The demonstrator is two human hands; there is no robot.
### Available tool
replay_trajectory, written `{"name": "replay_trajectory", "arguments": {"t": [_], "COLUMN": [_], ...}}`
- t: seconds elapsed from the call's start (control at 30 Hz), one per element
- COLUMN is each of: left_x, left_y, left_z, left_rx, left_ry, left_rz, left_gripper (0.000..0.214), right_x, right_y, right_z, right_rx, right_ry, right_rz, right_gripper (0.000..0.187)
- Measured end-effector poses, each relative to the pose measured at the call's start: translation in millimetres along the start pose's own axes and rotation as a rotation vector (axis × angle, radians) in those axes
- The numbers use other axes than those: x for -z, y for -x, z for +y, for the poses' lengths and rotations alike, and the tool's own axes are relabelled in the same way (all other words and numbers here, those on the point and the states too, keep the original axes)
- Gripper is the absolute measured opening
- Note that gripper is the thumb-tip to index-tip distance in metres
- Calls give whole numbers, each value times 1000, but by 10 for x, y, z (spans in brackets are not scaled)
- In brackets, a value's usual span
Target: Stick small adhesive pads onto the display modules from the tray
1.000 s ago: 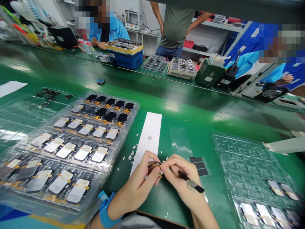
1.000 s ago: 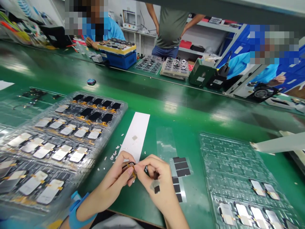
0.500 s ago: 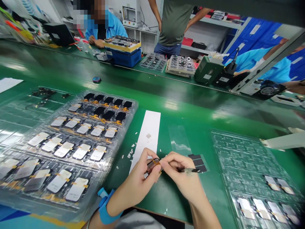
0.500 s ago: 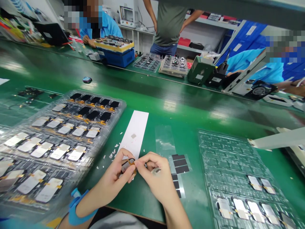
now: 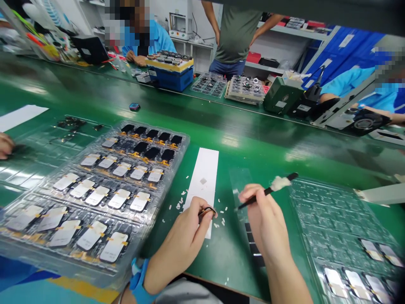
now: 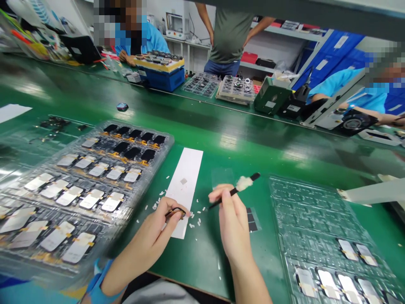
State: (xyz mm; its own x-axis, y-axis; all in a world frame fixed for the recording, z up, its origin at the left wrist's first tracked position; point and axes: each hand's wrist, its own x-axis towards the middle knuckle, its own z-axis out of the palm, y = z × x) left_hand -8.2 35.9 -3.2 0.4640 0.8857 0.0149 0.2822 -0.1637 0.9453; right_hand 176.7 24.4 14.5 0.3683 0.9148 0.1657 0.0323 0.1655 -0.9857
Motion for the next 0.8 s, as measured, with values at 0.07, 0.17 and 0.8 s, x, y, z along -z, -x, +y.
{"name": "replay_trajectory", "arguments": {"t": [0.07, 0.17, 0.8], "left_x": [43, 63, 43], "left_y": [-1, -5, -48], "left_z": [6, -14, -125], "left_rx": [-44, -85, -84], "left_ry": [-134, -232, -213], "left_rz": [37, 70, 145], "left_gripper": [15, 18, 11], "right_x": [-66, -221, -357], "right_y": [-142, -402, -631], "right_z": [30, 180, 256], "right_rx": [35, -26, -116], "right_ry": [68, 150, -117], "right_rz": [9, -75, -11], "right_gripper": [40, 40, 40]}}
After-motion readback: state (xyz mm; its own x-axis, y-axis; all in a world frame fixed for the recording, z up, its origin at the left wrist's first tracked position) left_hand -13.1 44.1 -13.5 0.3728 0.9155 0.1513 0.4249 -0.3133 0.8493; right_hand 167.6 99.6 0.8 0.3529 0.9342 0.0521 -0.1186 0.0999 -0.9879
